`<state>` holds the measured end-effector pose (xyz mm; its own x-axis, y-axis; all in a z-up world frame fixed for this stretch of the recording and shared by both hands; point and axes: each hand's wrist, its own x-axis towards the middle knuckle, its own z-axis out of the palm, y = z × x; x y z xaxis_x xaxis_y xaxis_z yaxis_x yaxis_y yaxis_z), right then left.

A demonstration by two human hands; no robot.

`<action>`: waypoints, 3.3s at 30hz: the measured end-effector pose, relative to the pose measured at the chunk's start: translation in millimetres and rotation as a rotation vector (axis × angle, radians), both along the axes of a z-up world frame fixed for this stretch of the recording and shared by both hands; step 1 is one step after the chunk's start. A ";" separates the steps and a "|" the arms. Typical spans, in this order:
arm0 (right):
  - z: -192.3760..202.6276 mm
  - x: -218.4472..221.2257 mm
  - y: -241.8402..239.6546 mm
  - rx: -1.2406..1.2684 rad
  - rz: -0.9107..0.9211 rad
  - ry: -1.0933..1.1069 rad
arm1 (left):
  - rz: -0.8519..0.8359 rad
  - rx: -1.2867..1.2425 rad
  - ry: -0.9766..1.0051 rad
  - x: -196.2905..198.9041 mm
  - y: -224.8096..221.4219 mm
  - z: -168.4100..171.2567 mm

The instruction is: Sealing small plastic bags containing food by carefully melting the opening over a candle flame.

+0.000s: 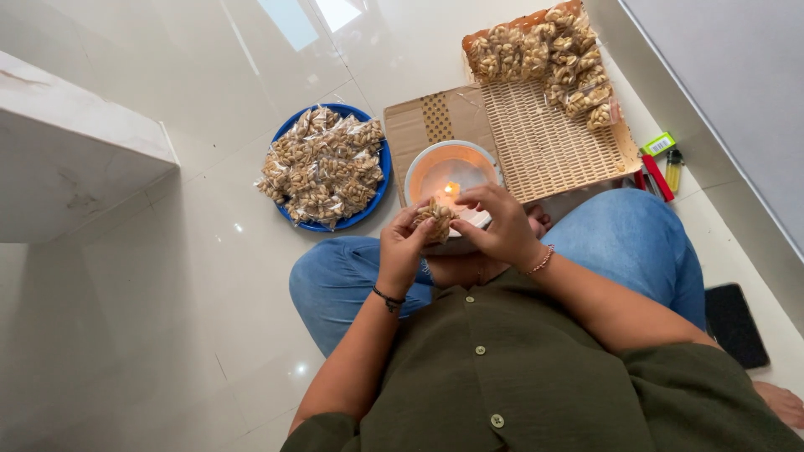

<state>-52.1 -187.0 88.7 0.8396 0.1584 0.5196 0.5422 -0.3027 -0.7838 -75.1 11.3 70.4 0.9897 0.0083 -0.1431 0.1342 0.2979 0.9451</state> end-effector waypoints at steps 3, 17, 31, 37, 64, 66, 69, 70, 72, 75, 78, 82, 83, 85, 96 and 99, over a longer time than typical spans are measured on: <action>-4.0 4.7 -1.9 0.149 0.183 0.482 | 0.023 -0.004 -0.011 0.1 2.0 7.3; -10.6 2.5 7.7 0.350 0.287 0.699 | -0.009 0.041 -0.014 2.3 -2.3 19.1; 11.1 2.3 7.6 0.090 -0.063 0.133 | 0.009 -0.039 0.137 2.2 -10.9 0.5; 13.7 0.9 2.9 -0.250 -0.012 -0.353 | -0.047 -0.129 -0.012 3.6 -5.1 -11.4; -81.2 78.6 -205.8 -0.154 -0.666 0.116 | 0.727 0.624 0.058 179.4 206.1 -107.4; -123.8 86.6 -232.9 0.252 -0.781 0.544 | 0.848 0.793 -0.014 184.3 201.6 -97.5; -129.6 95.2 -233.2 0.307 -0.815 0.633 | 0.739 1.060 0.012 178.1 199.1 -108.7; -139.1 97.1 -232.4 0.311 -0.847 0.632 | 0.709 1.055 0.002 180.5 206.8 -127.7; -159.7 102.4 -230.2 0.273 -0.765 0.585 | 0.596 1.331 0.150 182.5 224.7 -167.5; -175.6 107.0 -237.5 0.246 -0.780 0.596 | 0.569 1.363 0.079 181.0 220.7 -166.6; -184.0 118.6 -257.2 -0.051 -0.978 0.492 | 0.565 1.321 -0.010 172.2 215.7 -155.3; -144.9 139.1 -224.8 -0.306 -0.973 0.229 | 0.539 1.269 0.004 172.5 194.6 -120.9; -151.6 150.7 -221.1 -0.357 -0.892 0.206 | 0.536 1.245 -0.004 174.1 190.1 -117.6; -156.1 169.7 -208.3 -0.401 -0.790 0.188 | 0.547 1.234 0.002 166.8 191.4 -115.6; -136.2 281.0 -163.5 -0.855 -0.557 0.151 | 0.602 1.280 -0.027 174.7 187.1 -107.6; -176.7 299.4 -175.6 -0.972 -0.597 0.107 | 0.622 1.276 -0.030 176.3 197.0 -123.2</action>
<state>247.3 -362.5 -88.1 0.9485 0.0153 0.3165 0.0530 -0.9924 -0.1110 101.2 208.3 -52.8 0.7792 0.5423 0.3142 0.2752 -0.7464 0.6059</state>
